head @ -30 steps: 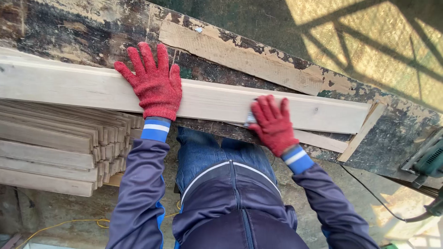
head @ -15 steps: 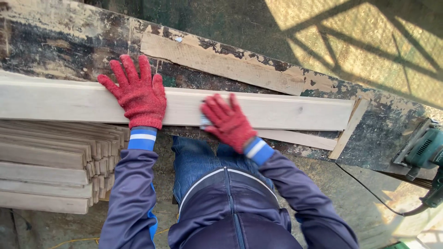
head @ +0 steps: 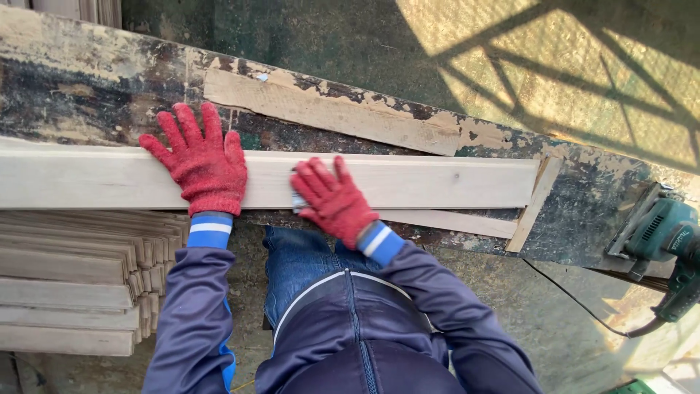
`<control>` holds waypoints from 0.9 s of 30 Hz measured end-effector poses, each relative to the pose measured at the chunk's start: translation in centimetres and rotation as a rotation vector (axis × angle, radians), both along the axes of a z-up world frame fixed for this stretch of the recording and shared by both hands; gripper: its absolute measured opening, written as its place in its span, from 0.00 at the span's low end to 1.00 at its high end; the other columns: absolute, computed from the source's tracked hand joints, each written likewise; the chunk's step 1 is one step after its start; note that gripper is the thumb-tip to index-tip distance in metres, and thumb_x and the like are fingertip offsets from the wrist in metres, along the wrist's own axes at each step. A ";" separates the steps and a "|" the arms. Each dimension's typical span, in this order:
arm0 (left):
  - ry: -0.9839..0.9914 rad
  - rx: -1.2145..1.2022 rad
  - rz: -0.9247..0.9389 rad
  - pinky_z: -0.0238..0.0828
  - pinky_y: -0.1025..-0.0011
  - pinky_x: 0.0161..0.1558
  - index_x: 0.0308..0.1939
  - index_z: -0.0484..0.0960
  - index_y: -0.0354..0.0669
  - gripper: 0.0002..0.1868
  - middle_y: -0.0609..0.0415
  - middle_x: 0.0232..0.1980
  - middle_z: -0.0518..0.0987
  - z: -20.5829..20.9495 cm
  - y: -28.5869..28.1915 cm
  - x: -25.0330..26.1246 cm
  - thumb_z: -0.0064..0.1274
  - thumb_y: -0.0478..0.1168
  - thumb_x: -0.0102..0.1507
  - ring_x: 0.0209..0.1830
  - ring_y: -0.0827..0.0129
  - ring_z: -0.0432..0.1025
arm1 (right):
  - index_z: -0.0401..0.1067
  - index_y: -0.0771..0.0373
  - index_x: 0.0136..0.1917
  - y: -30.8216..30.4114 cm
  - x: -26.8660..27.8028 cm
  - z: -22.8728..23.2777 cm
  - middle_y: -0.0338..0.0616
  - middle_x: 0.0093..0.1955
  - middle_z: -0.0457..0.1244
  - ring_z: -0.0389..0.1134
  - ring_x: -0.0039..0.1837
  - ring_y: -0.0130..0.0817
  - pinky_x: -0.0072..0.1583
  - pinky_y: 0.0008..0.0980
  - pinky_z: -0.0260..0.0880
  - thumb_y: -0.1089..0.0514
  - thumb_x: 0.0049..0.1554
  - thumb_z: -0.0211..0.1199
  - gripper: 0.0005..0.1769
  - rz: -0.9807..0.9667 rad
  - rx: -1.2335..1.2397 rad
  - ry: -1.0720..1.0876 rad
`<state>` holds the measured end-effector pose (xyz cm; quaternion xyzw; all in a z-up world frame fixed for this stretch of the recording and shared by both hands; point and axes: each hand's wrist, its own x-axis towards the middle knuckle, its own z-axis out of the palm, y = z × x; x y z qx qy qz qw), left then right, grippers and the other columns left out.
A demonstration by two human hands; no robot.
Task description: Sanding a long piece of wood using an electric orbital sander and manual sandpaper.
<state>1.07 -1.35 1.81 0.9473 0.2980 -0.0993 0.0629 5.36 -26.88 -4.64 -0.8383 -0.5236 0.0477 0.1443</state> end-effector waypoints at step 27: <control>-0.103 0.021 -0.117 0.17 0.23 0.69 0.83 0.59 0.32 0.37 0.22 0.84 0.51 -3.7 1.3 -1.8 0.36 0.52 0.75 0.80 0.21 0.39 | 0.34 0.44 0.88 -24.5 6.9 -0.3 0.33 0.88 0.23 0.21 0.87 0.36 0.81 0.53 0.11 0.20 0.67 0.30 0.47 -0.178 -0.250 -0.188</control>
